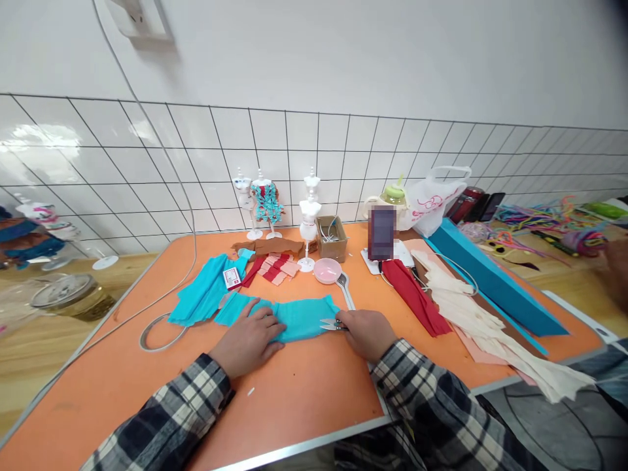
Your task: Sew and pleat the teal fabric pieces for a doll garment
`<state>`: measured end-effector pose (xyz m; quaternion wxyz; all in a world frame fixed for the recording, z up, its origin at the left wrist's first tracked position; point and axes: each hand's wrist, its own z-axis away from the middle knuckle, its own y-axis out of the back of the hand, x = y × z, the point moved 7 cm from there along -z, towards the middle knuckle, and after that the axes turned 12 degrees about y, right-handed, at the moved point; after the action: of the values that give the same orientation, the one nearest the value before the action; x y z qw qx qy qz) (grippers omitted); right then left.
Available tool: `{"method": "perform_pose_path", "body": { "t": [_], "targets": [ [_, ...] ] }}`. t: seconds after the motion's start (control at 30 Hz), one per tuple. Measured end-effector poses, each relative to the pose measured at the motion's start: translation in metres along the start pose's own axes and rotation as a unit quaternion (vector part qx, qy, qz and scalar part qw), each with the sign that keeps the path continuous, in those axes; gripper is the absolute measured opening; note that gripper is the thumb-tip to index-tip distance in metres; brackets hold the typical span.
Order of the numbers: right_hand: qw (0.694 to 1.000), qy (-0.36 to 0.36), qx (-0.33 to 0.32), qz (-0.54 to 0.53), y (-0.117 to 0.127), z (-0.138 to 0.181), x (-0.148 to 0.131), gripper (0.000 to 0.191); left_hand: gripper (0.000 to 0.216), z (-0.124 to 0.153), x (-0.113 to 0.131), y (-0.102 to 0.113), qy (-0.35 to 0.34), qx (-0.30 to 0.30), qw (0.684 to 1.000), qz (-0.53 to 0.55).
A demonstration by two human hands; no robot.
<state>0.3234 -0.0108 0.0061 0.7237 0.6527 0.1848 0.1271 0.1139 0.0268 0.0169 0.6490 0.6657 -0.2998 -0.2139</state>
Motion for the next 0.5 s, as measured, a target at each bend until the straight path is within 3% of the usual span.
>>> {"method": "perform_pose_path", "body": {
  "t": [0.17, 0.27, 0.37, 0.43, 0.5],
  "targets": [
    [0.999, 0.042, -0.031, -0.005, 0.001, 0.019, 0.001, 0.021, 0.031, 0.018, 0.004, 0.009, 0.007, -0.033, 0.999, 0.001],
    [0.998, 0.022, -0.036, -0.039, 0.001, 0.028, 0.001, 0.019, 0.032, 0.031, 0.002, 0.011, -0.002, -0.036, 0.999, 0.014],
    [0.992, 0.029, 0.046, -0.117, 0.011, 0.020, -0.011, 0.024, 0.029, 0.034, 0.000, 0.008, -0.005, -0.044, 0.999, 0.018],
    [0.975, 0.091, 0.113, -0.170, 0.015, 0.006, -0.027, 0.029, 0.028, 0.031, 0.000, 0.004, -0.001, -0.044, 0.999, 0.017],
    [0.953, 0.188, 0.139, -0.192, 0.008, -0.009, -0.047, 0.028, 0.026, 0.030, 0.000, -0.001, -0.001, -0.037, 0.999, 0.016]
  ]
}}
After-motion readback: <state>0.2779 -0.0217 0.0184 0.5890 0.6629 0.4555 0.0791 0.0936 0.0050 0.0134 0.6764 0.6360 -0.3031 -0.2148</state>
